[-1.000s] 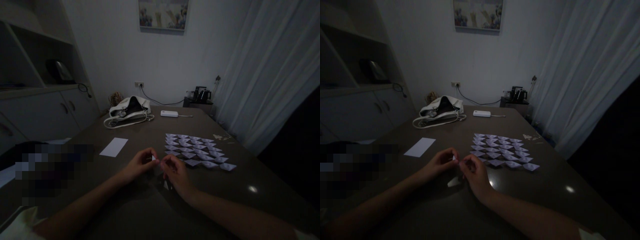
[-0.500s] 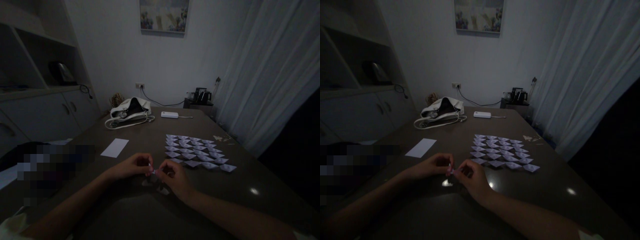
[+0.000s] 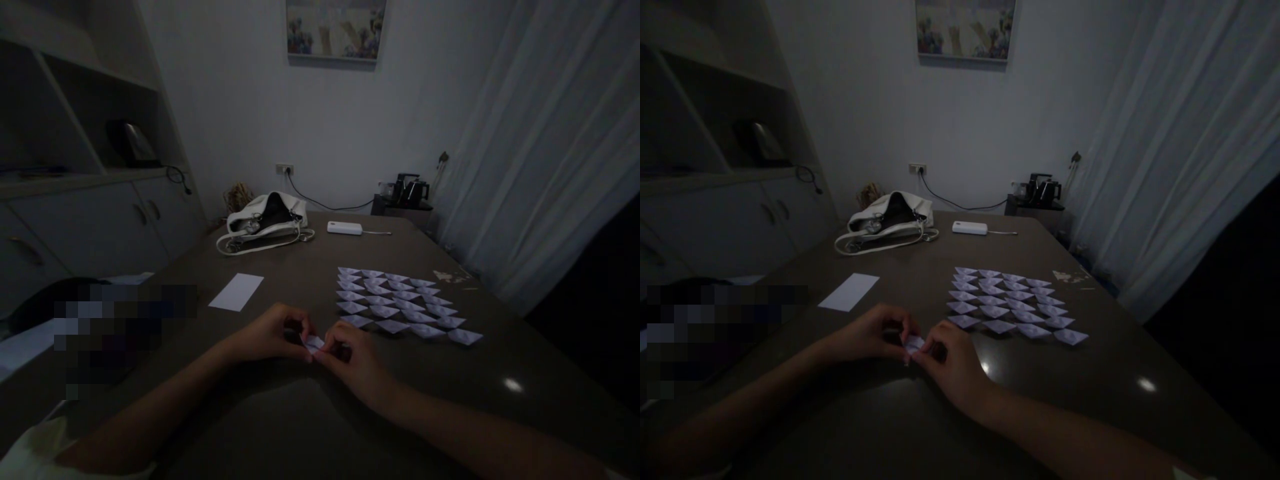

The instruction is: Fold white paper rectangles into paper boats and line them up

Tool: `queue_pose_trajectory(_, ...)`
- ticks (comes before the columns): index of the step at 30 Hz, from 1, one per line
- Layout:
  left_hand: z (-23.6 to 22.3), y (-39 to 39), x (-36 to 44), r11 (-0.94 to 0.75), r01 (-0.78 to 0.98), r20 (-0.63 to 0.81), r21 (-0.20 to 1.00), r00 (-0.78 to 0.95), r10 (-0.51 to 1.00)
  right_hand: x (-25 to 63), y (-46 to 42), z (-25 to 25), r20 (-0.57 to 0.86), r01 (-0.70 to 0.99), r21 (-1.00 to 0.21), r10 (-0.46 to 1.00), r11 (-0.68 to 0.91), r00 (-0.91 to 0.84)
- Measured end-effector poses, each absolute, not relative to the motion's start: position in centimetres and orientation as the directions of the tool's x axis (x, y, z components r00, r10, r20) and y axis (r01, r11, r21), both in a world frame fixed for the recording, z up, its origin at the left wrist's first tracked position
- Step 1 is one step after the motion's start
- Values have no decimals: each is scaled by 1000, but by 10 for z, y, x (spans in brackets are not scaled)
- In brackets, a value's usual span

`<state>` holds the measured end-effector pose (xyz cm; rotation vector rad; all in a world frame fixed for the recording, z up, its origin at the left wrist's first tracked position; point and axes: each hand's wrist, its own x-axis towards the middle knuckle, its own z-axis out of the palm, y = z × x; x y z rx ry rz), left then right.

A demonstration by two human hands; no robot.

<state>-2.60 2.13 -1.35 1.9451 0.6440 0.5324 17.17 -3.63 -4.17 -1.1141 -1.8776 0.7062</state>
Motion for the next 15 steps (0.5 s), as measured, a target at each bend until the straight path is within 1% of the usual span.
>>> queue_pose_trajectory(6,-15,22,-26,-468,240,155,850,736,659,174,-36,-38,380,477,-731,871,488,-310)
queue_pose_trajectory(15,-16,21,-26,-487,226,190,844,723,665,174,-37,-40,416,484,-689,841,540,-346)
